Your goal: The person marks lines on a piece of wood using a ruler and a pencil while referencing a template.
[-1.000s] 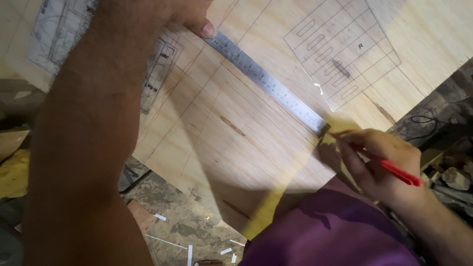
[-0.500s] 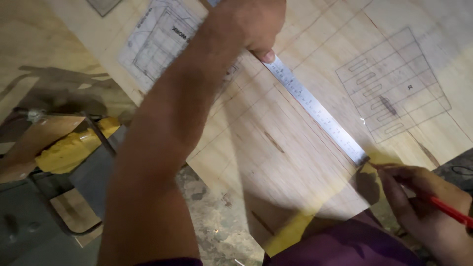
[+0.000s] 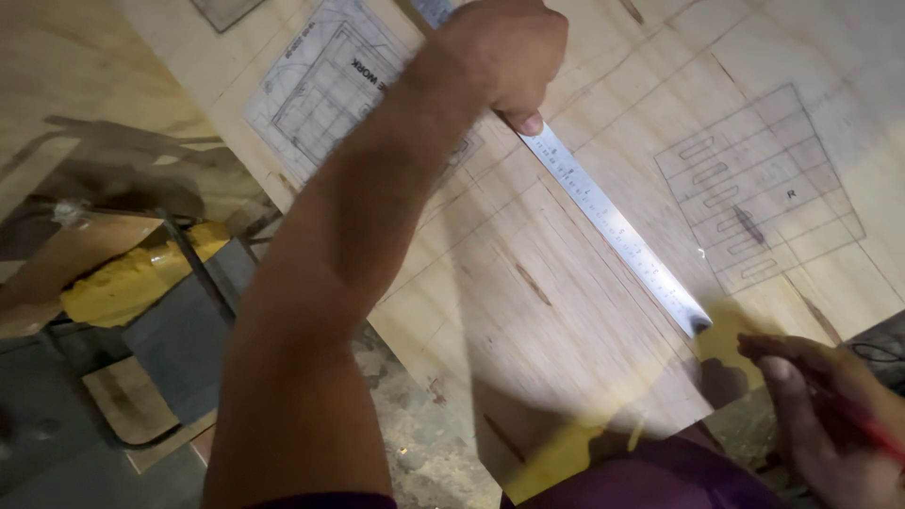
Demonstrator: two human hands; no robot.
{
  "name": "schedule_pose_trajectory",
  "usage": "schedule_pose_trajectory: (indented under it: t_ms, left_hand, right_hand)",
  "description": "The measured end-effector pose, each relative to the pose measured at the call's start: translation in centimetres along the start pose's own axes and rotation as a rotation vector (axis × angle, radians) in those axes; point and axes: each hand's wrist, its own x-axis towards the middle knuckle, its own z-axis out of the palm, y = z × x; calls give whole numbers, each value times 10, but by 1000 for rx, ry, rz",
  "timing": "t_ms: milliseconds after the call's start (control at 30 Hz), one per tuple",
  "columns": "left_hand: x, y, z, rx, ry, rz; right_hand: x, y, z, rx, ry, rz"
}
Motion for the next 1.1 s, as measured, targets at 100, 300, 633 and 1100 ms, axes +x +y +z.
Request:
schedule_pose_trajectory:
  t_ms: [100,300,633,1100]
  left_hand:
    - [1,1,1,4,6,-15]
    - [1,2,0,18,35,0]
    - [-8,2,-4,-116,82,75]
    - [47,20,-30,-231,240,254]
  right_hand:
    - [4,4,11,-68,18,-300]
    - [20,3,16,-268,-6,-688]
    - [22,-15,33,-393,148,-671]
    - [48,17,6,-350,294,-555]
